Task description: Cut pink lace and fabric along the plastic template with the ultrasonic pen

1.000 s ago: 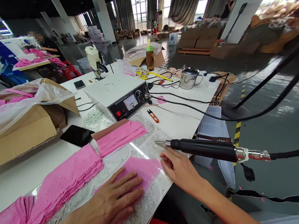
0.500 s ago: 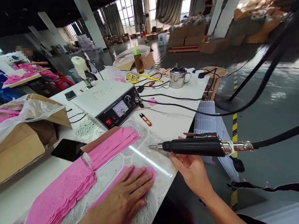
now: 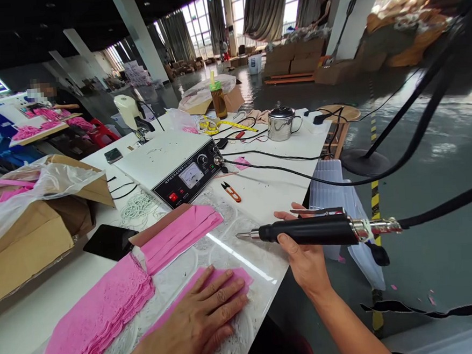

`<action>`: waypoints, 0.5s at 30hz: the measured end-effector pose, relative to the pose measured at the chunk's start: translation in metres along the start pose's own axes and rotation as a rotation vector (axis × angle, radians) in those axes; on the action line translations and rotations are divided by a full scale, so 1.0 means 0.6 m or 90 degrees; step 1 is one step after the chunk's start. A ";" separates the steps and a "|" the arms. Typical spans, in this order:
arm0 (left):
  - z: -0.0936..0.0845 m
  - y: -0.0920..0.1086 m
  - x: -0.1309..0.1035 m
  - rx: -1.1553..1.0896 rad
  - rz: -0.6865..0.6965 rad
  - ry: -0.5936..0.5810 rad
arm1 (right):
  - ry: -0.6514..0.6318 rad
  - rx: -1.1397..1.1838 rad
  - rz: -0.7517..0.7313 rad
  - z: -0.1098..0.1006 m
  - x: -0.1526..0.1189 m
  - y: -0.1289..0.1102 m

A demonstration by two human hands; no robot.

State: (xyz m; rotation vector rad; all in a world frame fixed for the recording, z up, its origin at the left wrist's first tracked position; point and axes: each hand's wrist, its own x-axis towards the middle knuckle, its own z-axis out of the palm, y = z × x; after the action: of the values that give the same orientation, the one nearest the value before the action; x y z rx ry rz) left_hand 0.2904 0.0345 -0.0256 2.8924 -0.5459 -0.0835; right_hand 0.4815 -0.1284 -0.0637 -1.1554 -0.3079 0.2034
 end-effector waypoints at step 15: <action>0.008 0.004 -0.001 0.020 0.015 -0.001 | -0.034 0.043 -0.080 0.013 -0.010 -0.079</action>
State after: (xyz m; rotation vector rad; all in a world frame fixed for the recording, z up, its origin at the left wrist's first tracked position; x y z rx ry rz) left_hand 0.2886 0.0320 -0.0297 2.9152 -0.5866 -0.0753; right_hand 0.4732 -0.1418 -0.0181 -1.0608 -0.4167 0.1330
